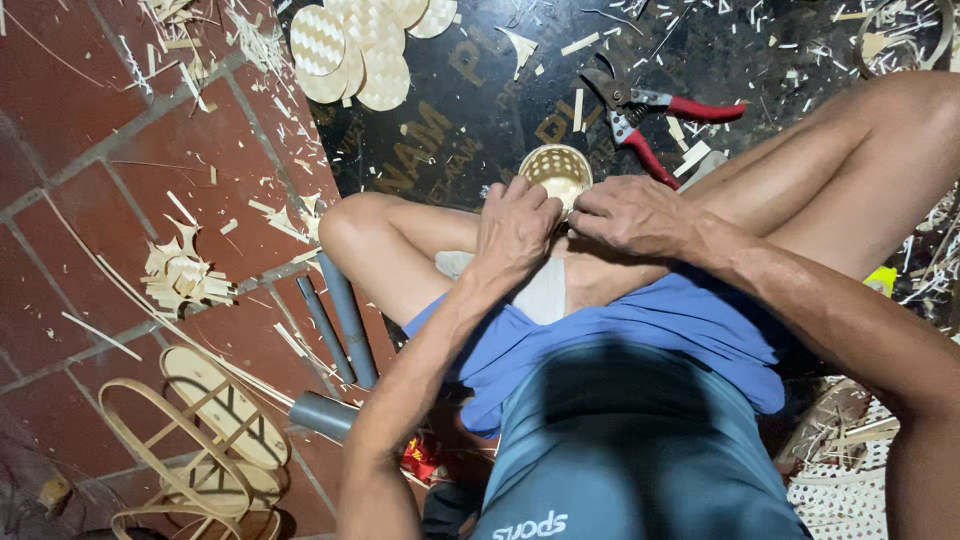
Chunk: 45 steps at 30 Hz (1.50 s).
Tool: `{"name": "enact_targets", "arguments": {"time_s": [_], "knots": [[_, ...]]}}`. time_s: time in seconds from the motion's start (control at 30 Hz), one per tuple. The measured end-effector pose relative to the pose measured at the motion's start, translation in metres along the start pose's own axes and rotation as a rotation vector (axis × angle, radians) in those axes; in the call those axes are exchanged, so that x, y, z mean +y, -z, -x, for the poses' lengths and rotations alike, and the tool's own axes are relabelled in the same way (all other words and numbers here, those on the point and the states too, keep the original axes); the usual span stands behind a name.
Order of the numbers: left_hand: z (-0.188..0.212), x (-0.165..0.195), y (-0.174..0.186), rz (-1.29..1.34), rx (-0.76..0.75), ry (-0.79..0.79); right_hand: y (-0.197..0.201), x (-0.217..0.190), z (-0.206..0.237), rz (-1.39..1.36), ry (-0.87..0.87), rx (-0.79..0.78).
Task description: The person sits on the workshop floor assembling a small woven bamboo basket. They press and fit the woven body over a gray plastic pipe form, wrap thin bamboo strips around the form, press the rim, apply tape around the basket edge, and thread a long thin bamboo strip through the assembly.
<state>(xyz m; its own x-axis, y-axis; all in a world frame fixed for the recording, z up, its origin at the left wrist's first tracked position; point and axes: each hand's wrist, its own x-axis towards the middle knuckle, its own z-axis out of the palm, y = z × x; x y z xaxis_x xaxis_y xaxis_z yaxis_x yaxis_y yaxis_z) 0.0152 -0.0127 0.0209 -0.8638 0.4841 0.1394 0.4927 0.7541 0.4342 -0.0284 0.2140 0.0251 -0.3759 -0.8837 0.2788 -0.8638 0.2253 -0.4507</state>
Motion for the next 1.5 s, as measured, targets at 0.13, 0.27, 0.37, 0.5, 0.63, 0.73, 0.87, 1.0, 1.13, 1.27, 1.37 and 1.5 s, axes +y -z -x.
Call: {"name": "enact_targets", "arguments": {"time_s": [0.13, 0.27, 0.37, 0.5, 0.63, 0.73, 0.87, 1.0, 1.13, 1.27, 1.37, 1.5], "knots": [[-0.002, -0.009, 0.009, 0.109, -0.059, -0.058, -0.003, 0.0, -0.002, 0.049, 0.001, 0.042], [-0.002, -0.016, 0.017, 0.24, -0.03, -0.111, -0.008, -0.005, -0.01, 0.123, -0.033, 0.102], [-0.003, -0.024, 0.019, 0.28, -0.061, -0.131, -0.013, -0.011, -0.017, 0.118, -0.084, 0.153], [-0.005, -0.036, 0.02, 0.328, -0.076, -0.187, -0.019, -0.018, -0.022, 0.147, -0.071, 0.237], [-0.003, -0.04, 0.021, 0.385, -0.075, -0.194, -0.02, -0.022, -0.022, 0.095, -0.104, 0.281], [-0.002, -0.04, 0.023, 0.391, -0.09, -0.167, -0.02, -0.023, -0.022, 0.093, -0.053, 0.306], [-0.003, -0.04, 0.025, 0.427, -0.109, -0.097, -0.022, -0.024, -0.023, 0.064, -0.075, 0.247], [-0.003, -0.04, 0.03, 0.451, -0.109, -0.086, -0.027, -0.023, -0.022, 0.065, -0.145, 0.17], [-0.001, -0.038, 0.034, 0.458, -0.069, -0.117, -0.029, -0.022, -0.022, 0.037, -0.241, 0.052], [0.001, -0.037, 0.036, 0.454, -0.058, -0.17, -0.021, -0.02, -0.024, 0.014, -0.291, -0.083], [0.004, -0.039, 0.035, 0.423, -0.053, -0.221, -0.012, -0.018, -0.022, -0.067, -0.262, -0.119], [0.007, -0.04, 0.03, 0.347, -0.047, -0.316, -0.007, -0.018, -0.013, -0.04, -0.254, -0.118]]}}
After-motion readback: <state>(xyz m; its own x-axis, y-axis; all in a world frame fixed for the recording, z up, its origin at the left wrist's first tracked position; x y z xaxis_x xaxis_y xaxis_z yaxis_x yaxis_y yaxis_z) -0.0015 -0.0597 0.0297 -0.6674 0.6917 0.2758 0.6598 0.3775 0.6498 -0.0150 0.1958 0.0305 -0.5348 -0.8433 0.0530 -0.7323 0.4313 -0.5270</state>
